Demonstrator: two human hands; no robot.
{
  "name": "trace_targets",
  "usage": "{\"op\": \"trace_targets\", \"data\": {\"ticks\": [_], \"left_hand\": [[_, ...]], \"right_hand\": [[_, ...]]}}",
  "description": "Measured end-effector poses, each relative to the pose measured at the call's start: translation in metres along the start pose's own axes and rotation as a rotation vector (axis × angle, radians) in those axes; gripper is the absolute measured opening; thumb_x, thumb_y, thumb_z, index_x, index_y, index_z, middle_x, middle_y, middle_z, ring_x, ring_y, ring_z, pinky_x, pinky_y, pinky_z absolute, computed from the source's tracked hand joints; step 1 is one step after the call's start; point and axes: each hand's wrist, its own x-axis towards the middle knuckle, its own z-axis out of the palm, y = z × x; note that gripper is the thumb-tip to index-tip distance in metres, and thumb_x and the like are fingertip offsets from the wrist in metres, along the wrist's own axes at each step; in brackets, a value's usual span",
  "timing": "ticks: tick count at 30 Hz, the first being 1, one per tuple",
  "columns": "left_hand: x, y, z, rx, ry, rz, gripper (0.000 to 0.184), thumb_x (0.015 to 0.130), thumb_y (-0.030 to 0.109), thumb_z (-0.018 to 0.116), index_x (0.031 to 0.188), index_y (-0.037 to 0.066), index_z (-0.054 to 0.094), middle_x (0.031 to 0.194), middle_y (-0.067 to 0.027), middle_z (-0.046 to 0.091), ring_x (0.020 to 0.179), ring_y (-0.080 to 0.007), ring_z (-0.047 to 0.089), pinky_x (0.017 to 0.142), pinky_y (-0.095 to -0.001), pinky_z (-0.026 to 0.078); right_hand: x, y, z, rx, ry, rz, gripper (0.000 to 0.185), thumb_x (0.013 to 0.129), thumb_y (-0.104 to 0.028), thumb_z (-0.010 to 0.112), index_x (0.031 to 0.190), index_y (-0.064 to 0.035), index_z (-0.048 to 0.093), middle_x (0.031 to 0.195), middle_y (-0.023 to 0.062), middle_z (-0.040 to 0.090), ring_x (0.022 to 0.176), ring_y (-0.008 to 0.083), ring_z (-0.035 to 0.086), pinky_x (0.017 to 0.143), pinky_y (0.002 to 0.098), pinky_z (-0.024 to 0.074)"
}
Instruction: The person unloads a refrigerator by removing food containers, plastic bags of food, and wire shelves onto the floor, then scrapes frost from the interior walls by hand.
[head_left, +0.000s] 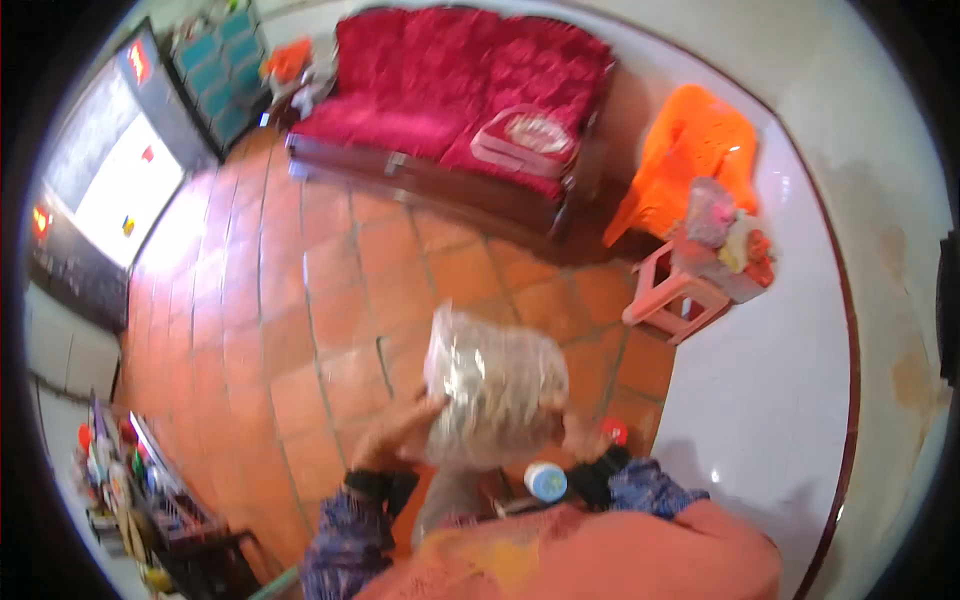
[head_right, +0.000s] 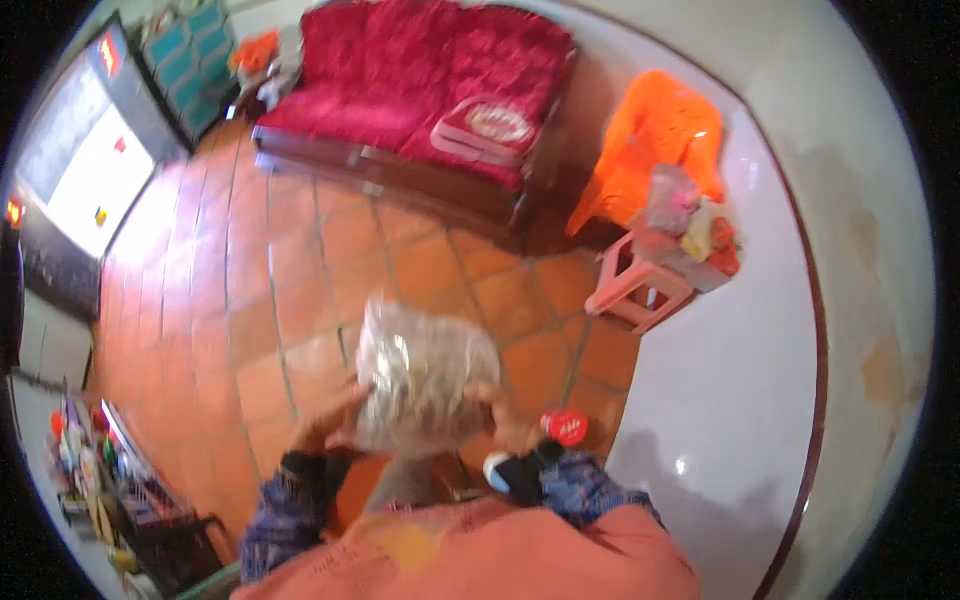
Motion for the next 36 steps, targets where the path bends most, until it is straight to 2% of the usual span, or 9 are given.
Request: {"op": "trace_targets", "data": {"ticks": [3, 5, 8, 11, 17, 20, 29, 34, 36], "left_hand": [[0.020, 0.040, -0.034, -0.068, 0.016, 0.080, 0.077, 0.082, 0.037, 0.069, 0.138, -0.001, 0.033, 0.131, -0.0099, 0.048, 0.114, -0.0199, 0.050, 0.099, -0.0329, 0.039], [0.034, 0.050, -0.047, 0.137, 0.102, 0.253, 0.074, 0.083, 0.036, 0.069, 0.137, -0.001, 0.036, 0.129, -0.0099, 0.049, 0.113, -0.0190, 0.050, 0.097, -0.0326, 0.041], [0.047, 0.060, -0.066, 0.133, 0.152, 0.282, 0.064, 0.088, 0.032, 0.065, 0.135, -0.001, 0.038, 0.127, -0.0082, 0.051, 0.112, -0.0161, 0.051, 0.095, -0.0299, 0.042], [0.071, 0.069, -0.072, 0.022, 0.156, 0.263, 0.050, 0.093, 0.028, 0.059, 0.131, 0.000, 0.044, 0.120, -0.0057, 0.055, 0.107, -0.0126, 0.052, 0.091, -0.0266, 0.043], [0.130, 0.078, -0.075, 0.111, 0.198, 0.217, 0.038, 0.097, 0.026, 0.053, 0.125, 0.001, 0.051, 0.111, -0.0018, 0.059, 0.097, -0.0082, 0.055, 0.081, -0.0250, 0.046], [0.163, 0.085, -0.068, 0.008, 0.221, 0.213, 0.036, 0.098, 0.027, 0.051, 0.123, 0.001, 0.053, 0.109, -0.0003, 0.059, 0.095, -0.0068, 0.054, 0.080, -0.0239, 0.046], [0.237, 0.110, -0.052, -0.218, 0.382, 0.262, 0.038, 0.099, 0.032, 0.046, 0.118, 0.001, 0.056, 0.105, -0.0016, 0.061, 0.090, -0.0073, 0.057, 0.077, -0.0229, 0.047], [0.243, 0.119, -0.075, -0.317, 0.435, 0.250, 0.039, 0.099, 0.032, 0.046, 0.118, 0.000, 0.056, 0.105, -0.0027, 0.062, 0.092, -0.0083, 0.057, 0.079, -0.0226, 0.047], [0.237, 0.125, -0.093, 0.384, 0.389, 0.541, 0.040, 0.099, 0.033, 0.047, 0.119, -0.001, 0.055, 0.106, -0.0035, 0.062, 0.094, -0.0089, 0.057, 0.080, -0.0229, 0.047]], "right_hand": [[0.066, -0.025, 0.017, -0.064, 0.009, 0.151, 0.052, 0.083, -0.027, 0.060, 0.128, -0.0027, 0.049, 0.121, 0.0097, 0.059, 0.109, 0.0211, 0.058, 0.095, 0.0385, 0.0479], [0.099, -0.030, 0.014, -0.042, -0.016, 0.014, 0.053, 0.082, -0.027, 0.062, 0.127, -0.0018, 0.050, 0.120, 0.0086, 0.060, 0.108, 0.0205, 0.059, 0.094, 0.0379, 0.0484], [0.125, -0.038, 0.018, -0.068, 0.028, 0.035, 0.052, 0.082, -0.023, 0.064, 0.127, -0.0021, 0.049, 0.119, 0.0086, 0.060, 0.106, 0.0207, 0.059, 0.093, 0.0374, 0.0491], [0.144, -0.050, 0.011, -0.078, 0.062, 0.065, 0.060, 0.078, -0.023, 0.067, 0.130, -0.0010, 0.046, 0.124, 0.0114, 0.057, 0.112, 0.0250, 0.056, 0.099, 0.0409, 0.0452], [0.169, -0.088, -0.004, -0.037, 0.071, 0.084, 0.060, 0.081, -0.025, 0.071, 0.131, -0.0026, 0.045, 0.126, 0.0100, 0.056, 0.113, 0.0237, 0.055, 0.099, 0.0401, 0.0447], [0.188, -0.116, -0.001, -0.057, 0.152, 0.022, 0.058, 0.083, -0.024, 0.069, 0.131, -0.0029, 0.045, 0.126, 0.0095, 0.055, 0.114, 0.0234, 0.055, 0.098, 0.0398, 0.0458], [0.266, -0.194, -0.009, -0.035, 0.145, 0.143, 0.039, 0.090, -0.028, 0.060, 0.119, -0.0037, 0.054, 0.113, 0.0072, 0.062, 0.102, 0.0198, 0.061, 0.090, 0.0392, 0.0516], [0.301, -0.195, 0.002, -0.043, 0.152, 0.213, 0.043, 0.090, -0.029, 0.060, 0.123, -0.0026, 0.051, 0.115, 0.0077, 0.061, 0.103, 0.0193, 0.060, 0.089, 0.0364, 0.0510], [0.311, -0.189, 0.008, -0.028, 0.156, 0.227, 0.043, 0.090, -0.029, 0.059, 0.123, -0.0032, 0.051, 0.115, 0.0076, 0.061, 0.104, 0.0195, 0.060, 0.090, 0.0368, 0.0510]]}}
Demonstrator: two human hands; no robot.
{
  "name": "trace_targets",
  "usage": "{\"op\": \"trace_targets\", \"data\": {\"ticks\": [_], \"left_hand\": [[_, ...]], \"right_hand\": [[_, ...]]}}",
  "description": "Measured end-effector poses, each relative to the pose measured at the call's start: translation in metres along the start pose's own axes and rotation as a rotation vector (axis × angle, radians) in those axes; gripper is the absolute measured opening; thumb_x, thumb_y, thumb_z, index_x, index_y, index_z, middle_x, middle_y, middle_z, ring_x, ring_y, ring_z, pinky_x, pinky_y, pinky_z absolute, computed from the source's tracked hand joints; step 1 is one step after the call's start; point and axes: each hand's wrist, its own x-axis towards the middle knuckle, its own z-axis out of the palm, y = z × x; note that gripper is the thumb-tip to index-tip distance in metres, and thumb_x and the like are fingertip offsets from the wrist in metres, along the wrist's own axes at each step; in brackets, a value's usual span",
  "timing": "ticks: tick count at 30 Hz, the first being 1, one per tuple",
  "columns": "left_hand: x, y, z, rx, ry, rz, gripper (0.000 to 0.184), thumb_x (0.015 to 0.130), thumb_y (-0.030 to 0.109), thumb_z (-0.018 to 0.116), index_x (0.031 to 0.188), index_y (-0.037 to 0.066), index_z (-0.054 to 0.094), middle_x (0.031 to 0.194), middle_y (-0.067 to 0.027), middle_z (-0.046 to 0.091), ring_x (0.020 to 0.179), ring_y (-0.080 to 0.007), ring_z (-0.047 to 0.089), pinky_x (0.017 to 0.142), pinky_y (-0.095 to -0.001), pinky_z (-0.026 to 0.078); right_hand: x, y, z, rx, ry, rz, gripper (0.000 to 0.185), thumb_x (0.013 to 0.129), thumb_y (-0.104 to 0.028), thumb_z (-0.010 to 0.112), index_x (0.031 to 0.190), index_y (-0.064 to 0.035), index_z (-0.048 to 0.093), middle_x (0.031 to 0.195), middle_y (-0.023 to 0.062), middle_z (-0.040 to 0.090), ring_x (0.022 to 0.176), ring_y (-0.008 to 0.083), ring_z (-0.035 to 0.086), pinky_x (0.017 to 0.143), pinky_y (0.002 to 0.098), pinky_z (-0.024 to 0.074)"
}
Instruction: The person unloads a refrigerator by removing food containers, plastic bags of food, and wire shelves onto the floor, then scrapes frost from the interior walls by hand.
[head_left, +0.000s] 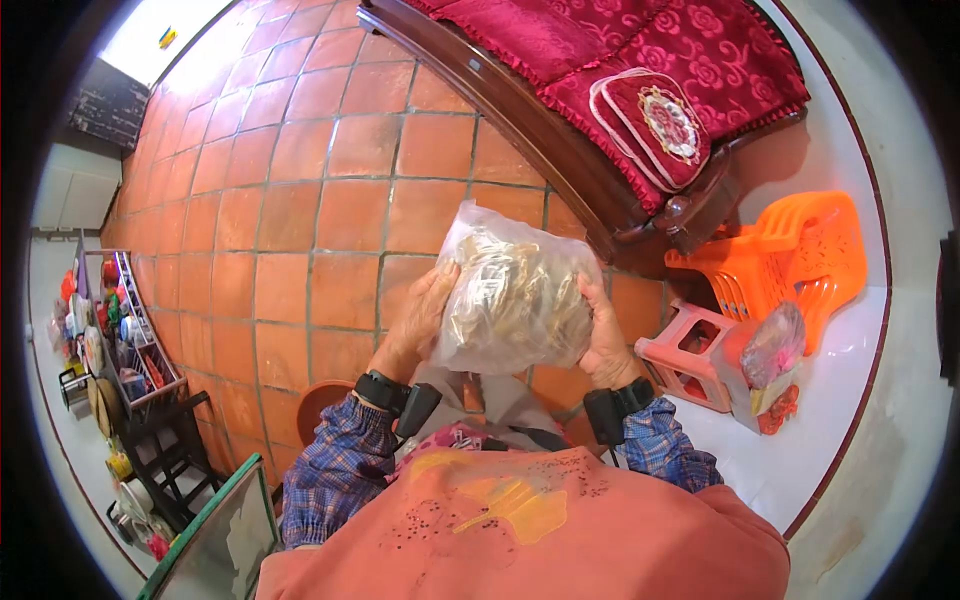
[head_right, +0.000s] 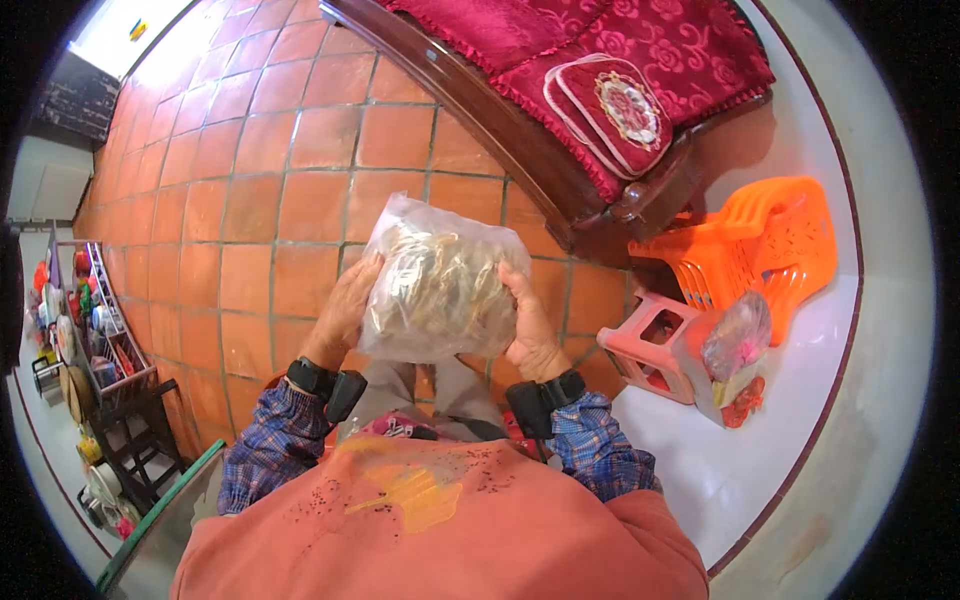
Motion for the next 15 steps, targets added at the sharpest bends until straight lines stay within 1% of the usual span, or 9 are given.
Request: {"op": "trace_targets", "data": {"ticks": [1, 3, 5, 7, 8, 10, 12, 13, 15], "left_hand": [[0.004, 0.001, -0.008, -0.001, 0.011, -0.001, 0.040, 0.099, 0.033, 0.047, 0.119, -0.001, 0.055, 0.106, -0.0035, 0.062, 0.094, -0.0089, 0.057, 0.080, -0.0229, 0.047], [0.010, 0.010, -0.022, -0.434, 0.089, -0.406, 0.041, 0.098, 0.032, 0.048, 0.121, -0.001, 0.053, 0.109, -0.0035, 0.061, 0.096, -0.0086, 0.056, 0.082, -0.0229, 0.046], [0.011, 0.027, -0.039, -0.447, 0.089, -0.430, 0.041, 0.098, 0.032, 0.048, 0.123, -0.001, 0.053, 0.110, -0.0034, 0.060, 0.098, -0.0083, 0.055, 0.083, -0.0228, 0.045], [0.010, 0.032, -0.057, -0.461, 0.087, -0.455, 0.041, 0.098, 0.031, 0.048, 0.124, -0.001, 0.052, 0.112, -0.0033, 0.059, 0.099, -0.0081, 0.054, 0.084, -0.0226, 0.045], [0.009, 0.030, -0.065, -0.524, 0.092, -0.468, 0.041, 0.098, 0.030, 0.049, 0.124, -0.001, 0.051, 0.113, -0.0031, 0.059, 0.100, -0.0080, 0.054, 0.085, -0.0228, 0.045], [0.009, 0.029, -0.076, -0.600, 0.107, -0.478, 0.041, 0.098, 0.029, 0.049, 0.125, -0.001, 0.051, 0.113, -0.0030, 0.059, 0.101, -0.0080, 0.054, 0.086, -0.0230, 0.044], [0.008, 0.032, -0.087, -0.615, -0.009, -0.403, 0.038, 0.097, 0.026, 0.051, 0.125, -0.001, 0.051, 0.112, -0.0027, 0.059, 0.100, -0.0080, 0.054, 0.087, -0.0239, 0.045], [0.007, 0.035, -0.091, -0.623, 0.001, -0.401, 0.038, 0.097, 0.026, 0.051, 0.125, -0.001, 0.051, 0.112, -0.0027, 0.059, 0.100, -0.0080, 0.054, 0.087, -0.0239, 0.045], [0.005, 0.039, -0.095, -0.655, 0.005, -0.324, 0.036, 0.096, 0.022, 0.053, 0.124, -0.001, 0.053, 0.109, -0.0016, 0.060, 0.097, -0.0077, 0.055, 0.085, -0.0243, 0.046]], "right_hand": [[0.006, 0.001, 0.006, 0.020, 0.006, 0.012, 0.045, 0.089, -0.030, 0.060, 0.124, -0.0039, 0.051, 0.116, 0.0076, 0.061, 0.106, 0.0198, 0.059, 0.091, 0.0373, 0.0507], [0.017, 0.001, 0.017, 0.015, 0.004, 0.039, 0.046, 0.089, -0.031, 0.060, 0.126, -0.0047, 0.050, 0.117, 0.0076, 0.060, 0.107, 0.0202, 0.059, 0.092, 0.0378, 0.0505], [0.030, 0.009, 0.022, 0.009, 0.001, 0.000, 0.048, 0.089, -0.033, 0.059, 0.128, -0.0058, 0.049, 0.122, 0.0095, 0.059, 0.109, 0.0237, 0.059, 0.094, 0.0419, 0.0496], [0.046, 0.015, 0.026, 0.031, -0.021, 0.021, 0.051, 0.087, -0.035, 0.060, 0.129, -0.0061, 0.049, 0.123, 0.0091, 0.059, 0.110, 0.0239, 0.058, 0.095, 0.0412, 0.0490], [0.052, 0.018, 0.026, 0.071, -0.035, 0.025, 0.054, 0.086, -0.036, 0.062, 0.129, -0.0064, 0.048, 0.123, 0.0087, 0.059, 0.111, 0.0241, 0.057, 0.095, 0.0405, 0.0484], [0.065, 0.024, 0.032, 0.050, 0.005, 0.009, 0.056, 0.085, -0.038, 0.062, 0.130, -0.0065, 0.048, 0.124, 0.0093, 0.058, 0.111, 0.0252, 0.057, 0.096, 0.0418, 0.0476], [0.077, 0.030, 0.034, 0.034, 0.042, -0.011, 0.058, 0.084, -0.040, 0.062, 0.130, -0.0067, 0.049, 0.124, 0.0100, 0.058, 0.111, 0.0262, 0.057, 0.097, 0.0431, 0.0468], [0.084, 0.033, 0.034, 0.039, 0.003, -0.001, 0.060, 0.084, -0.043, 0.061, 0.130, -0.0065, 0.048, 0.125, 0.0106, 0.058, 0.112, 0.0267, 0.056, 0.097, 0.0439, 0.0462], [0.092, 0.036, 0.037, 0.034, -0.035, 0.016, 0.062, 0.083, -0.045, 0.061, 0.130, -0.0063, 0.048, 0.125, 0.0111, 0.057, 0.112, 0.0272, 0.056, 0.098, 0.0447, 0.0456]]}}
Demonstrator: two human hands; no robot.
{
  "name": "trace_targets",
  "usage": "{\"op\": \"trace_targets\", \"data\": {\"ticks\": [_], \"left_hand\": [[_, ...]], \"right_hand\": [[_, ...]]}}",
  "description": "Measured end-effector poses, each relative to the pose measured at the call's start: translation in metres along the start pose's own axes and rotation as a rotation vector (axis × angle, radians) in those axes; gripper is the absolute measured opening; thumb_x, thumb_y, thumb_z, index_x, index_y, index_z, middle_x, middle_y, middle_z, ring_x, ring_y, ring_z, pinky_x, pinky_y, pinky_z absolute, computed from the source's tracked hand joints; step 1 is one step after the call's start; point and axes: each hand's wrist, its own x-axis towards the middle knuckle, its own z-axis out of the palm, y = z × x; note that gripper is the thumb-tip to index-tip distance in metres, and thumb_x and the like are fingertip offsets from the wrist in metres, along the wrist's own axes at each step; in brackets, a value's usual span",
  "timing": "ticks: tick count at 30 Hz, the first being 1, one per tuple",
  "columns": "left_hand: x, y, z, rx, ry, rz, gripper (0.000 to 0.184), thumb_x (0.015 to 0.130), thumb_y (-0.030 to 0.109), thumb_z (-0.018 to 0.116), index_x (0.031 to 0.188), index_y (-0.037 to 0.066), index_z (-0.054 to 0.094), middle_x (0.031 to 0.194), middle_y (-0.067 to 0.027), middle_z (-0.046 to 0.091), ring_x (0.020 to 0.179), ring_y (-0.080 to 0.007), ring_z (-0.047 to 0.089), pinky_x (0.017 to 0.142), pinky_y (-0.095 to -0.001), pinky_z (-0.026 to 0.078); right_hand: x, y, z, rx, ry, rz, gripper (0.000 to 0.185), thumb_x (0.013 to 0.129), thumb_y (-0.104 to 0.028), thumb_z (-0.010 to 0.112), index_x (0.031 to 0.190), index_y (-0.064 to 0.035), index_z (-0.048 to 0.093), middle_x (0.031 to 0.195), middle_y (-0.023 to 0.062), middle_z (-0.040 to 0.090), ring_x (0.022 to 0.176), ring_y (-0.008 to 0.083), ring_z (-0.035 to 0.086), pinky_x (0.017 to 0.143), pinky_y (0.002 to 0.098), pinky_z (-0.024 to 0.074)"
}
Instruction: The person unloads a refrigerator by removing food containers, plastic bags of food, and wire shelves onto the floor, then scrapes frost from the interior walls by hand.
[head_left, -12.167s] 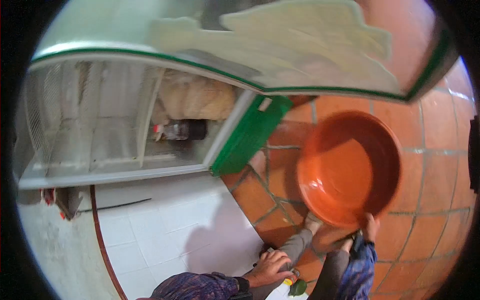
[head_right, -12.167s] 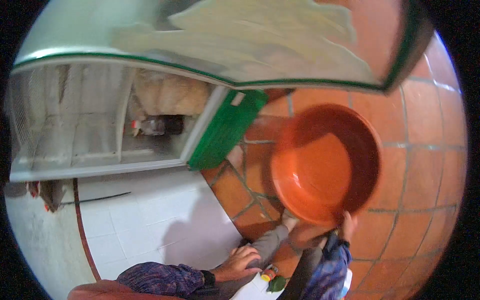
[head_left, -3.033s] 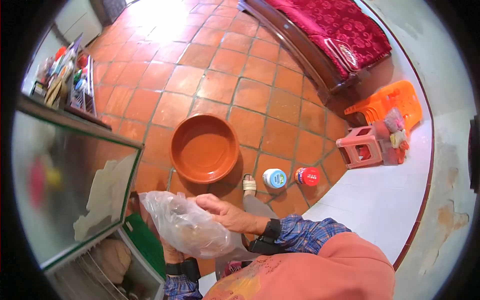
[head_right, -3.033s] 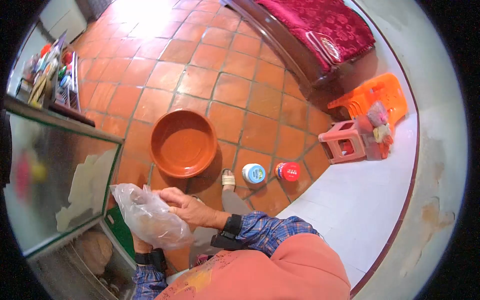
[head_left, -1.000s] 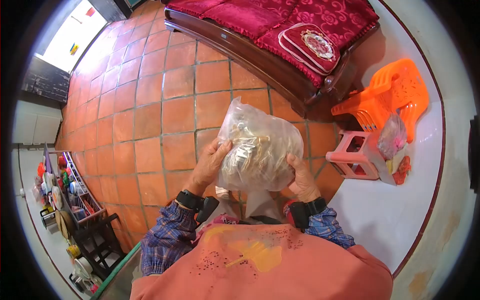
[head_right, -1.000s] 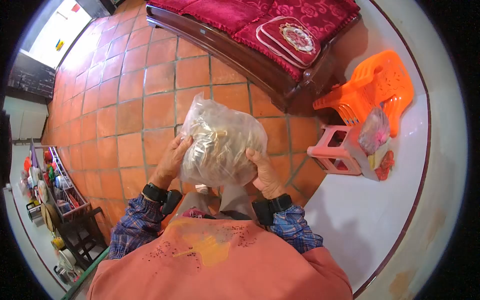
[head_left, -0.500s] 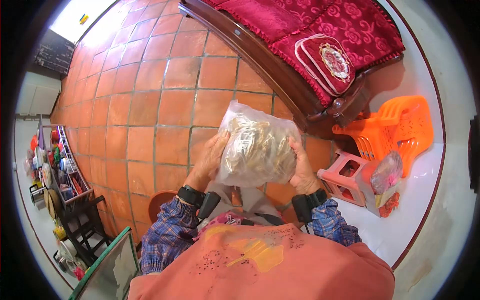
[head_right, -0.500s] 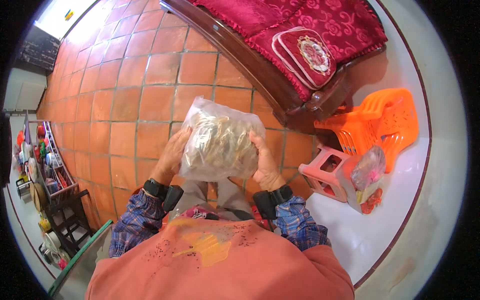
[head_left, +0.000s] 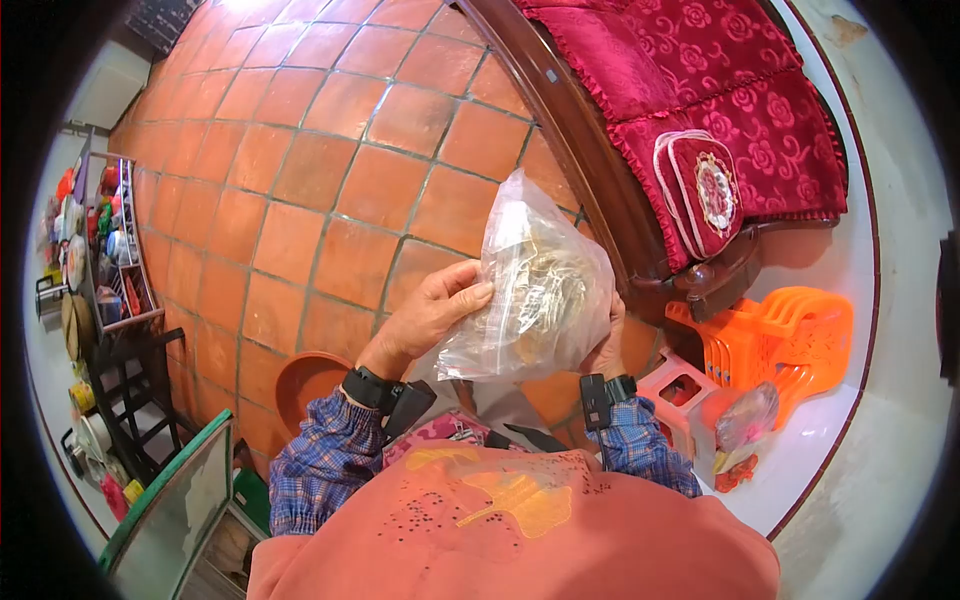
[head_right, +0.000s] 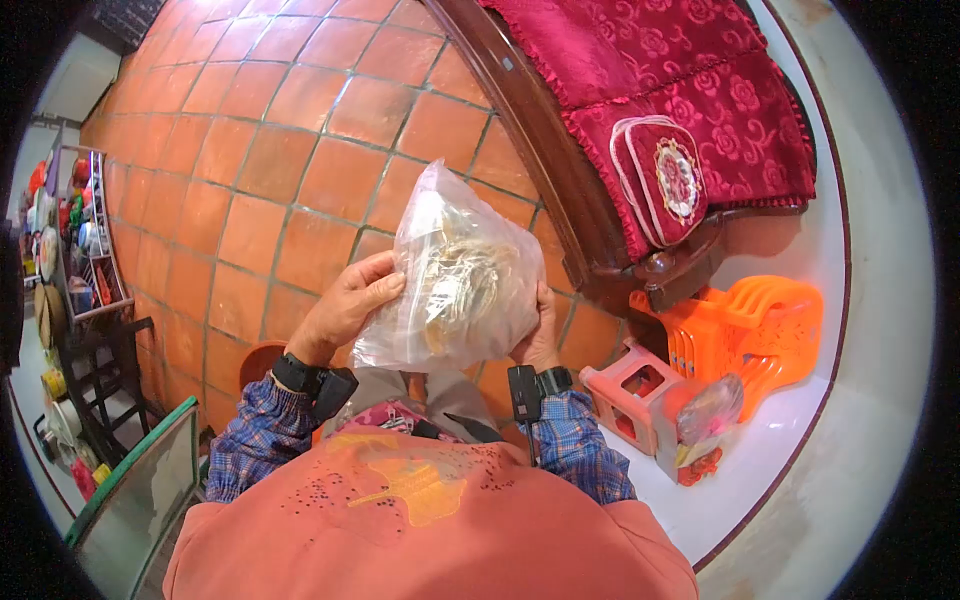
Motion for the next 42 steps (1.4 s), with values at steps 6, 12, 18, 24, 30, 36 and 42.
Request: {"op": "trace_targets", "data": {"ticks": [6, 12, 18, 24, 30, 36, 42], "left_hand": [[-0.019, 0.012, -0.006, 0.089, 0.077, 0.087, 0.033, 0.096, 0.021, 0.055, 0.120, -0.001, 0.055, 0.104, 0.0004, 0.062, 0.093, -0.0061, 0.055, 0.082, -0.0231, 0.046], [-0.037, 0.014, -0.027, 0.130, 0.171, 0.123, 0.035, 0.095, 0.020, 0.056, 0.124, 0.000, 0.054, 0.107, 0.0010, 0.060, 0.093, -0.0058, 0.054, 0.081, -0.0228, 0.046], [-0.058, 0.020, -0.045, 0.111, 0.095, 0.105, 0.054, 0.090, 0.022, 0.063, 0.136, 0.004, 0.042, 0.116, 0.0008, 0.057, 0.098, -0.0065, 0.053, 0.083, -0.0233, 0.044], [-0.049, 0.027, -0.033, -0.107, 0.112, 0.120, 0.066, 0.088, 0.022, 0.065, 0.142, 0.005, 0.032, 0.117, -0.0011, 0.056, 0.101, -0.0088, 0.053, 0.086, -0.0251, 0.044], [-0.048, 0.023, -0.031, 0.498, 0.473, 0.207, 0.057, 0.094, 0.034, 0.055, 0.135, -0.003, 0.039, 0.118, -0.0104, 0.058, 0.106, -0.0188, 0.056, 0.088, -0.0321, 0.046], [-0.079, -0.015, -0.009, 0.250, 0.795, -0.024, 0.064, 0.095, 0.046, 0.047, 0.136, -0.002, 0.038, 0.127, -0.0157, 0.052, 0.111, -0.0232, 0.053, 0.091, -0.0338, 0.045], [-0.060, -0.029, 0.017, -0.550, 0.483, 0.240, 0.057, 0.099, 0.043, 0.040, 0.141, 0.005, 0.036, 0.138, -0.0142, 0.044, 0.117, -0.0226, 0.048, 0.098, -0.0373, 0.042]], "right_hand": [[0.015, 0.008, 0.024, -0.101, -0.074, 0.037, 0.066, 0.083, -0.047, 0.060, 0.133, -0.0070, 0.046, 0.129, 0.0113, 0.055, 0.116, 0.0280, 0.053, 0.099, 0.0462, 0.0444], [0.020, 0.016, 0.058, -0.121, -0.229, 0.082, 0.074, 0.080, -0.054, 0.062, 0.136, -0.0087, 0.044, 0.132, 0.0125, 0.052, 0.121, 0.0278, 0.050, 0.101, 0.0477, 0.0426], [0.033, 0.002, 0.049, -0.269, -0.266, 0.232, 0.081, 0.072, -0.044, 0.074, 0.135, -0.0038, 0.041, 0.129, 0.0141, 0.054, 0.116, 0.0301, 0.053, 0.101, 0.0445, 0.0434], [0.034, -0.002, 0.064, -0.165, -0.408, 0.292, 0.083, 0.062, -0.028, 0.075, 0.134, -0.0014, 0.042, 0.125, 0.0148, 0.056, 0.110, 0.0296, 0.057, 0.096, 0.0436, 0.0479], [0.028, -0.022, 0.093, -0.436, -0.436, 0.201, 0.081, 0.062, -0.018, 0.075, 0.134, -0.0016, 0.042, 0.121, 0.0118, 0.058, 0.107, 0.0252, 0.059, 0.091, 0.0376, 0.0502], [0.030, -0.030, 0.121, -0.733, -0.548, 0.132, 0.080, 0.059, -0.011, 0.076, 0.132, -0.0026, 0.043, 0.122, 0.0095, 0.056, 0.110, 0.0201, 0.055, 0.093, 0.0338, 0.0456], [0.002, 0.006, 0.162, -1.104, -0.971, -0.343, 0.045, 0.073, -0.013, 0.073, 0.114, -0.0138, 0.057, 0.124, 0.0059, 0.057, 0.110, 0.0235, 0.055, 0.092, 0.0366, 0.0465]]}}
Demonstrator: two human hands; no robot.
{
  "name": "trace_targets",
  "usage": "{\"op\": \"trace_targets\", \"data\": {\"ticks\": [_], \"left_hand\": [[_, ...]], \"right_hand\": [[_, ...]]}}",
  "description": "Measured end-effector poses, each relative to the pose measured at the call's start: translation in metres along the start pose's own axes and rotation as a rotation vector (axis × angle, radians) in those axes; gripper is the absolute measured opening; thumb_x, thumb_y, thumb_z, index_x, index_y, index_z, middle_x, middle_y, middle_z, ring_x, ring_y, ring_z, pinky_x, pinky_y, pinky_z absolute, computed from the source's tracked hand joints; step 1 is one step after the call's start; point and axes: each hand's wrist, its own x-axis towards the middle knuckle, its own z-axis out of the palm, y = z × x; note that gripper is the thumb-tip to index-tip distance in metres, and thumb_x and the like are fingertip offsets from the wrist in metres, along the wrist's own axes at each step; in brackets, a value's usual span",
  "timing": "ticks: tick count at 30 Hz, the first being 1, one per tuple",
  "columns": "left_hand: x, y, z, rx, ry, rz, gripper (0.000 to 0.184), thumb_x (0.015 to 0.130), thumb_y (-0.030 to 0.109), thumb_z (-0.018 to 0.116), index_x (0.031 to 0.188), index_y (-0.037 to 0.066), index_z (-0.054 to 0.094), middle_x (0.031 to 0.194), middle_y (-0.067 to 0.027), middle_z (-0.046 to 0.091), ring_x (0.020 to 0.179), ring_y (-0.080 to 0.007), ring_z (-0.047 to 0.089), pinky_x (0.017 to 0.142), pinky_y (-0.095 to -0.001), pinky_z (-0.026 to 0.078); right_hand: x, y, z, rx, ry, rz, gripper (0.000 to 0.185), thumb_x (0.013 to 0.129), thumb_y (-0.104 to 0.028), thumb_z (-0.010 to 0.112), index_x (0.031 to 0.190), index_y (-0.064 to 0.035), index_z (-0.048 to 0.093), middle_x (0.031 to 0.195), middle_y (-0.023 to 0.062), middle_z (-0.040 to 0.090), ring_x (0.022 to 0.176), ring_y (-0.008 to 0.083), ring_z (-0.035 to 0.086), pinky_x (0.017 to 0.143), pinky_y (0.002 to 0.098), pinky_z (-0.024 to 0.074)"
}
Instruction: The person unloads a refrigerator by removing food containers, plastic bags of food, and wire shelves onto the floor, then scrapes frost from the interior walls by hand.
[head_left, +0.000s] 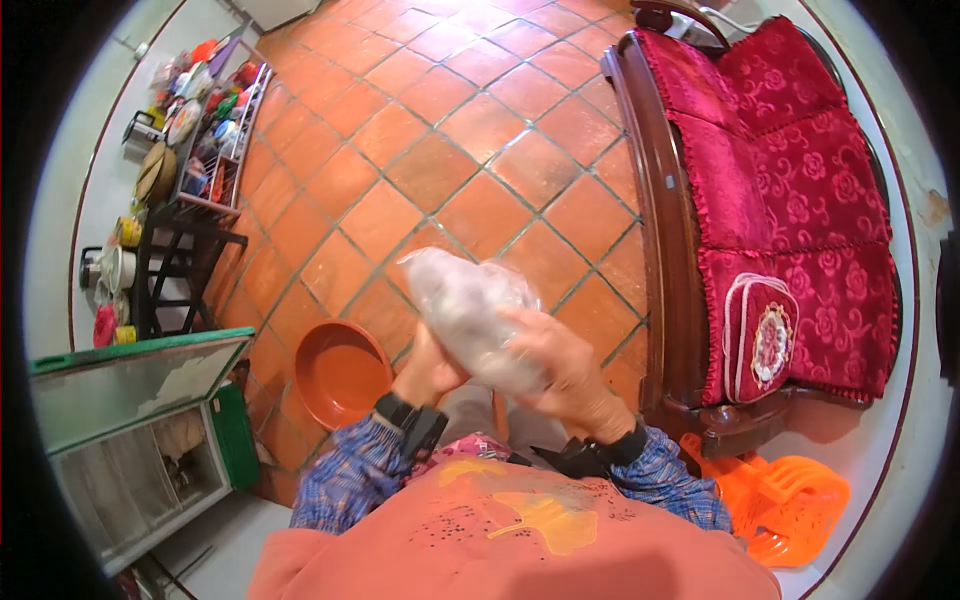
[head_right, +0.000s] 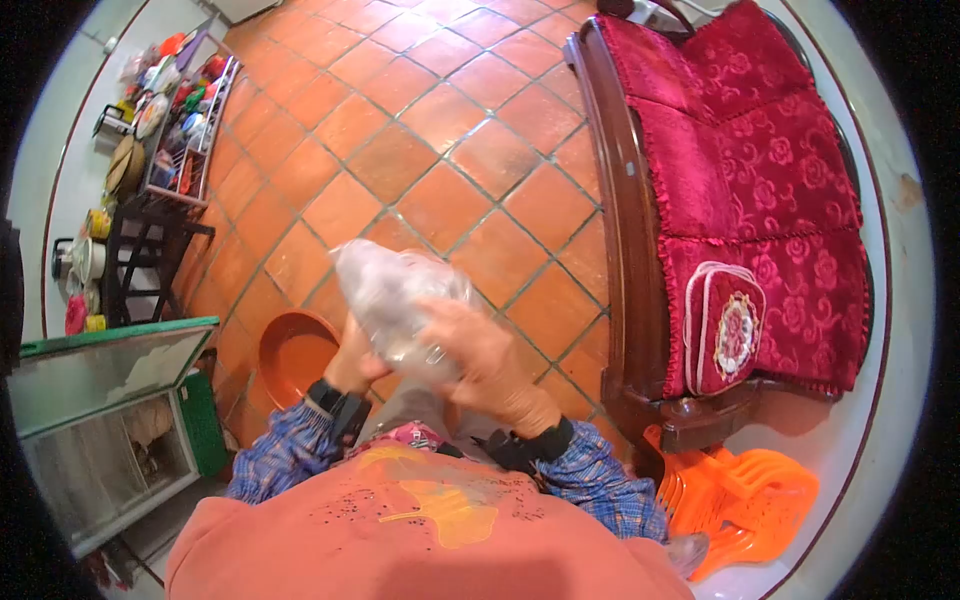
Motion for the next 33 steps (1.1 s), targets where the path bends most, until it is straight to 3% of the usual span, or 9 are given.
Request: {"op": "trace_targets", "data": {"ticks": [1, 2, 6, 12, 17, 26, 31, 33], "left_hand": [[-0.004, -0.002, 0.000, 0.244, 0.287, 0.176, 0.053, 0.099, 0.039, 0.040, 0.140, 0.006, 0.036, 0.139, -0.0134, 0.043, 0.119, -0.0217, 0.046, 0.100, -0.0369, 0.041], [-0.003, -0.005, -0.005, 0.287, 0.359, 0.273, 0.053, 0.099, 0.039, 0.040, 0.140, 0.006, 0.036, 0.139, -0.0133, 0.043, 0.119, -0.0217, 0.046, 0.100, -0.0369, 0.041], [-0.006, -0.015, -0.036, 0.039, 0.154, 0.412, 0.051, 0.099, 0.037, 0.040, 0.140, 0.006, 0.037, 0.138, -0.0131, 0.043, 0.118, -0.0217, 0.046, 0.100, -0.0366, 0.041], [-0.020, -0.021, -0.059, -0.018, 0.124, 0.470, 0.049, 0.099, 0.035, 0.041, 0.138, 0.006, 0.037, 0.137, -0.0128, 0.044, 0.118, -0.0216, 0.047, 0.100, -0.0362, 0.042], [-0.039, -0.029, -0.071, -0.052, 0.150, 0.513, 0.047, 0.099, 0.033, 0.041, 0.138, 0.006, 0.037, 0.135, -0.0126, 0.045, 0.117, -0.0215, 0.047, 0.100, -0.0359, 0.042], [-0.049, 0.010, -0.107, -0.124, 0.168, 0.686, 0.044, 0.099, 0.029, 0.042, 0.136, 0.005, 0.038, 0.133, -0.0121, 0.046, 0.117, -0.0214, 0.048, 0.099, -0.0353, 0.042], [-0.053, 0.059, -0.143, -0.147, 0.166, 0.774, 0.042, 0.099, 0.027, 0.043, 0.135, 0.005, 0.038, 0.132, -0.0118, 0.046, 0.116, -0.0214, 0.048, 0.099, -0.0350, 0.043], [-0.056, 0.084, -0.163, -0.140, 0.166, 0.805, 0.042, 0.099, 0.026, 0.043, 0.135, 0.005, 0.038, 0.132, -0.0117, 0.046, 0.116, -0.0214, 0.048, 0.099, -0.0348, 0.043]], "right_hand": [[0.002, -0.007, 0.009, -0.431, -0.161, -0.249, 0.037, 0.073, -0.016, 0.071, 0.108, -0.0157, 0.058, 0.126, 0.0051, 0.056, 0.113, 0.0264, 0.053, 0.092, 0.0391, 0.0458], [0.005, -0.011, 0.015, -0.862, -0.316, -0.509, 0.030, 0.074, -0.019, 0.069, 0.102, -0.0176, 0.059, 0.129, 0.0043, 0.055, 0.116, 0.0293, 0.051, 0.092, 0.0417, 0.0452], [0.011, -0.013, 0.026, -0.857, -0.342, -0.641, 0.024, 0.073, -0.022, 0.064, 0.096, -0.0197, 0.058, 0.130, 0.0034, 0.054, 0.119, 0.0325, 0.048, 0.093, 0.0442, 0.0433], [0.014, 0.006, 0.022, -0.772, -0.416, -0.727, 0.024, 0.073, -0.021, 0.065, 0.097, -0.0211, 0.059, 0.132, 0.0019, 0.052, 0.119, 0.0299, 0.048, 0.093, 0.0426, 0.0434], [0.010, 0.016, 0.027, -0.586, -0.410, -0.703, 0.043, 0.068, -0.012, 0.071, 0.108, -0.0236, 0.062, 0.126, 0.0039, 0.055, 0.115, 0.0298, 0.050, 0.093, 0.0422, 0.0459], [0.073, 0.009, 0.076, -0.553, -0.527, -0.696, 0.059, 0.058, 0.002, 0.066, 0.113, -0.0187, 0.061, 0.125, 0.0074, 0.052, 0.114, 0.0298, 0.049, 0.093, 0.0405, 0.0459], [0.141, 0.001, 0.113, -0.582, -0.709, -0.720, 0.074, 0.055, -0.008, 0.076, 0.124, -0.0181, 0.054, 0.130, 0.0074, 0.049, 0.116, 0.0318, 0.048, 0.097, 0.0429, 0.0424], [0.171, 0.001, 0.133, -0.300, -0.789, -0.631, 0.077, 0.060, -0.010, 0.080, 0.129, -0.0127, 0.048, 0.127, 0.0109, 0.049, 0.114, 0.0317, 0.049, 0.097, 0.0415, 0.0415]]}}
